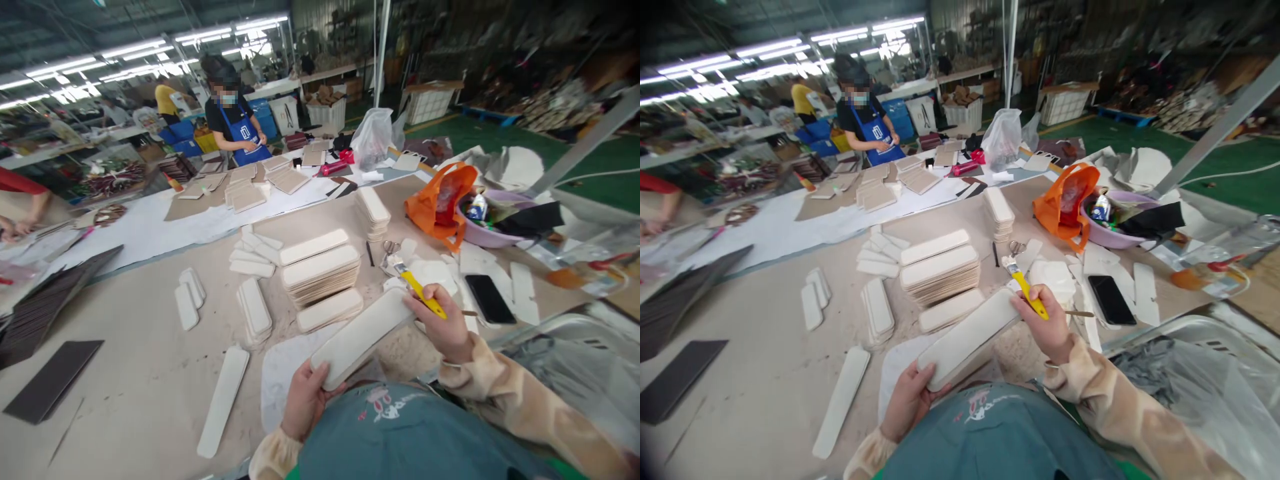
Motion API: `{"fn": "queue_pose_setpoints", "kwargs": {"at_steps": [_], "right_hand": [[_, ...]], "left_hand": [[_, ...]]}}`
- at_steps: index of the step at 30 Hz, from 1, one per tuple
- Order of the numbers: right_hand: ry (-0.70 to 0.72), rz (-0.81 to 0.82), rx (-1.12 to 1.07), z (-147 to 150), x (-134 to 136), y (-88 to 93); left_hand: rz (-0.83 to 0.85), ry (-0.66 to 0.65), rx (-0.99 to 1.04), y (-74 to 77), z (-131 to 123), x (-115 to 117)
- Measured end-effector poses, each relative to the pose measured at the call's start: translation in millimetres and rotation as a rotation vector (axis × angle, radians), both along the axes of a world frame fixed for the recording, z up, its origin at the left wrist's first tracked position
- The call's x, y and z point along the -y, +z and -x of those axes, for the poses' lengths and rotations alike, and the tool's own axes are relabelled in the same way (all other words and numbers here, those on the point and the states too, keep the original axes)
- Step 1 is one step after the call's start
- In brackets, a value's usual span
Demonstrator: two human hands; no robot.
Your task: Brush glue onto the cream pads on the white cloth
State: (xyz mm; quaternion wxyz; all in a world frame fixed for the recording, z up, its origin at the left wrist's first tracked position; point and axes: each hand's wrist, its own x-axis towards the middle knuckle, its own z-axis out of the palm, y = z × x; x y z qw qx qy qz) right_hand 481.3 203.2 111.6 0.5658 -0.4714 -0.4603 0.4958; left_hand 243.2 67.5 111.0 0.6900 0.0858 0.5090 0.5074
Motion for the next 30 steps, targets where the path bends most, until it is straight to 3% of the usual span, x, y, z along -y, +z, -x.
{"fn": "queue_pose_setpoints", "kwargs": {"at_steps": [9, 22, 30], "right_hand": [[0.02, -0.02, 0.208, 4, -4, 0.2], [-0.032, -0.048, 0.231, -2, 2, -9.1], [-0.018, -0.039, 0.232, -3, 10, -12.1]], "left_hand": [[0.036, 0.049, -0.022, -10.3, 0, -3], [-0.065, -0.01, -0.023, -3.5, -2, 0], [-0.016, 0.005, -0.029, -5.7, -3, 4]]}}
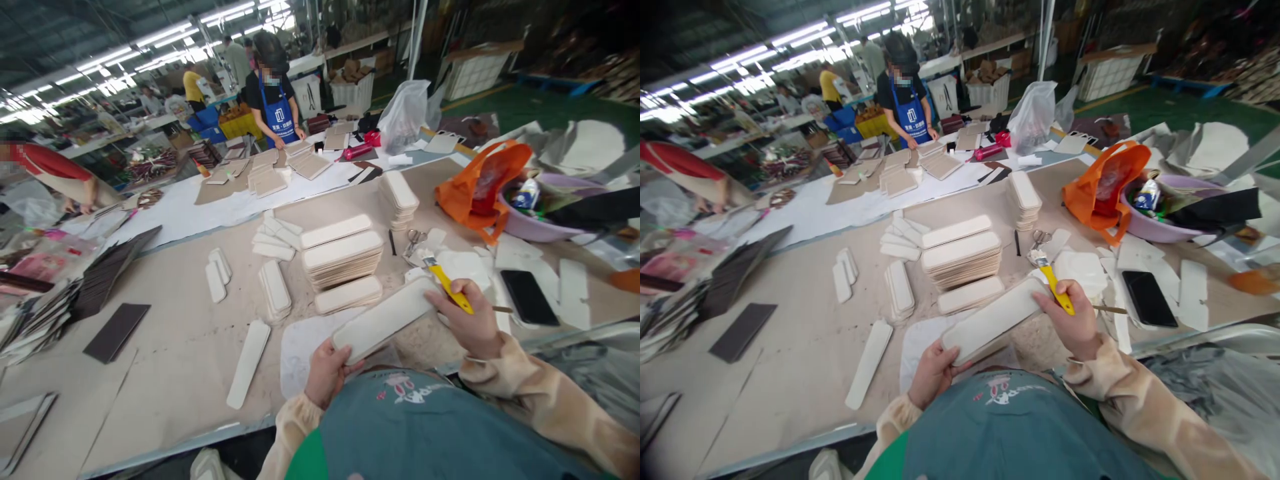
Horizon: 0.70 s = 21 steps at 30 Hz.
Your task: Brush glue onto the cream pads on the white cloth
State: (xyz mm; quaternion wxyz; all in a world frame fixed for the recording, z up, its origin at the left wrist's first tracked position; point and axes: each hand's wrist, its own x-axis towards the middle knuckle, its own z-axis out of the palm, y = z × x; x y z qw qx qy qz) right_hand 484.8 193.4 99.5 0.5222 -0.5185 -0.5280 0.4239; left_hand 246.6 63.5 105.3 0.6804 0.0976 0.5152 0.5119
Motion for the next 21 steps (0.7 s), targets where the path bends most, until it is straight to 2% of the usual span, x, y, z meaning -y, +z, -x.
{"fn": "queue_pose_setpoints", "kwargs": {"at_steps": [6, 14, 21], "right_hand": [[0.0, 0.014, -0.05, 5, 5, 3.6], [-0.012, -0.003, -0.103, 14, 5, 10.1], [0.015, 0.013, -0.157, 16, 13, 3.8]], "left_hand": [[-0.016, -0.006, 0.005, -1.6, 4, 8], [-0.01, -0.001, 0.079, 4.0, 10, 9], [-0.014, -0.016, 0.028, -8.1, 13, 7]]}}
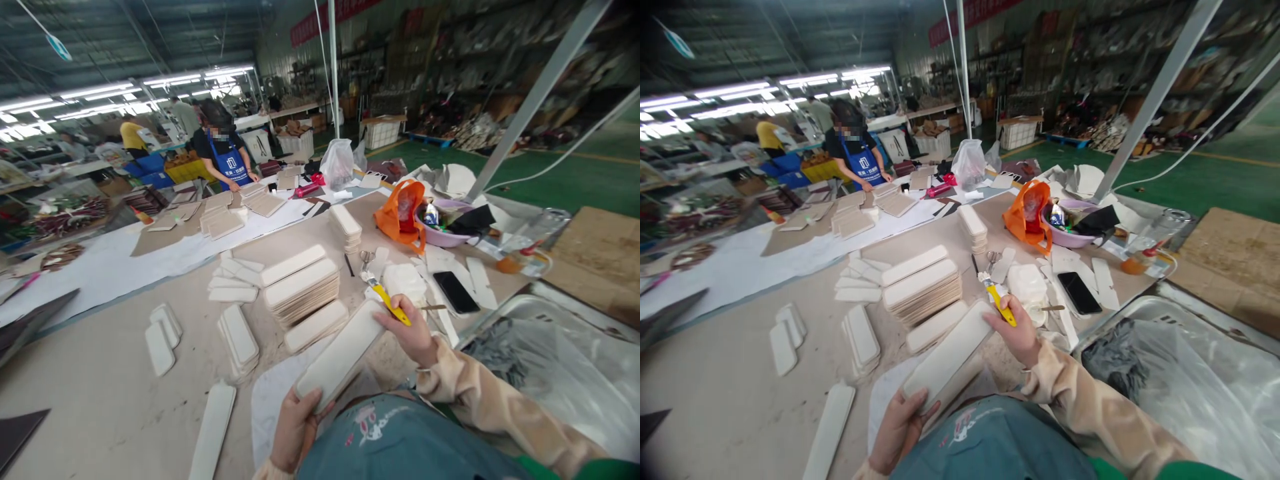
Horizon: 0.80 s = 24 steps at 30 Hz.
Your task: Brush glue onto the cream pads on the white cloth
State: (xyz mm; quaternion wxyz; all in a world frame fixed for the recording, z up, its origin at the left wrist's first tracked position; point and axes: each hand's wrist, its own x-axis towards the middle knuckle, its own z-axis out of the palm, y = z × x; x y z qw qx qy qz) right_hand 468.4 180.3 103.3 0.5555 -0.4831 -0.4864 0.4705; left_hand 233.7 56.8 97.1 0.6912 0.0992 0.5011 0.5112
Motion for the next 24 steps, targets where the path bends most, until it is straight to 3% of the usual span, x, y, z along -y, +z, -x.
{"fn": "queue_pose_setpoints", "kwargs": {"at_steps": [14, 24], "right_hand": [[-0.033, -0.018, 0.088, 9, 8, 5.0], [0.005, 0.035, -0.041, 10, 13, -2.7]], "left_hand": [[-0.038, -0.003, 0.007, -1.0, 10, 2], [-0.055, 0.001, -0.016, -3.5, 15, 1]]}}
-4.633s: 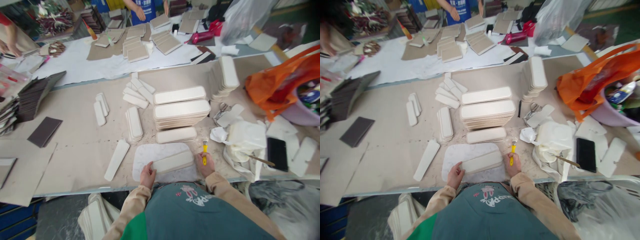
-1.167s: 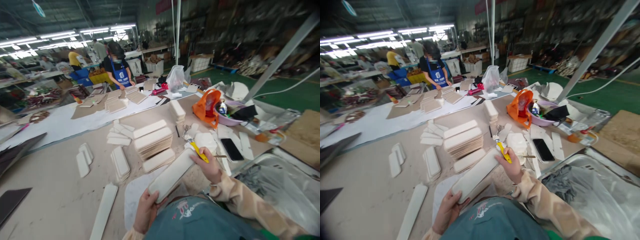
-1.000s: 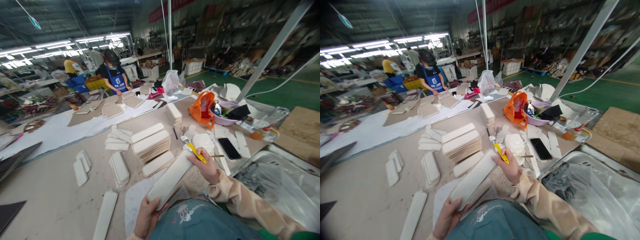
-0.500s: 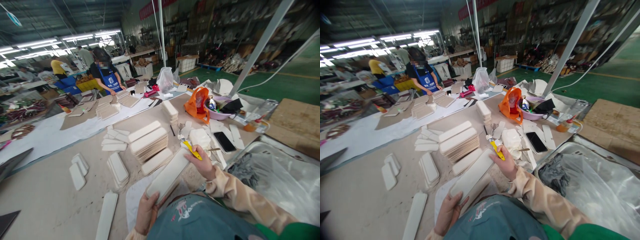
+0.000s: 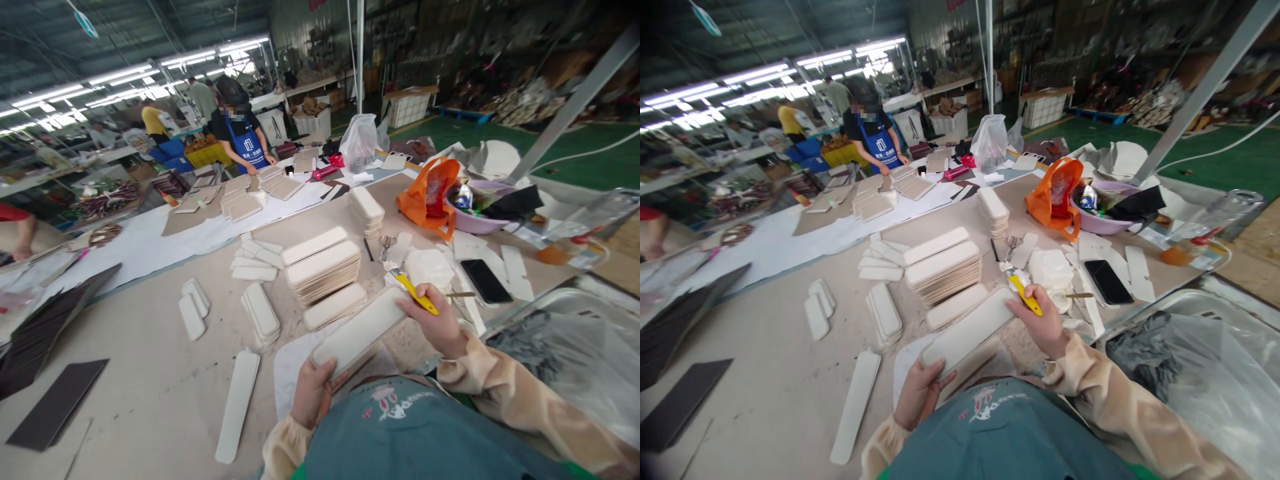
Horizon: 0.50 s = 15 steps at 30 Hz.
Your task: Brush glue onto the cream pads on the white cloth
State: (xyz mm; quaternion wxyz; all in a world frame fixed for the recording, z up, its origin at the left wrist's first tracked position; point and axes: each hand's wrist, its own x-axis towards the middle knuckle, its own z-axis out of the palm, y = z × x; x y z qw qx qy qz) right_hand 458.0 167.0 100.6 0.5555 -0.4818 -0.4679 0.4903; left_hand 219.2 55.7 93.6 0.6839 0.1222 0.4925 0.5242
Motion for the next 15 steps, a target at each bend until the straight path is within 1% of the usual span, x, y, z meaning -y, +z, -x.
{"fn": "queue_pose_setpoints", "kwargs": {"at_steps": [5, 8, 11, 15], "right_hand": [[-0.007, -0.025, 0.031, -2, 2, -2.5], [-0.007, -0.014, 0.029, -2, 2, -6.4], [-0.019, -0.002, 0.016, -3, 0, -15.8], [-0.02, 0.015, 0.08, -6, -7, -35.6]], "left_hand": [[-0.026, -0.007, -0.038, -2.0, 1, -2], [-0.028, 0.001, -0.053, -4.8, 3, -3], [-0.023, 0.015, -0.058, -7.8, 6, -4], [0.01, 0.069, -0.053, -16.4, 13, -8]]}}
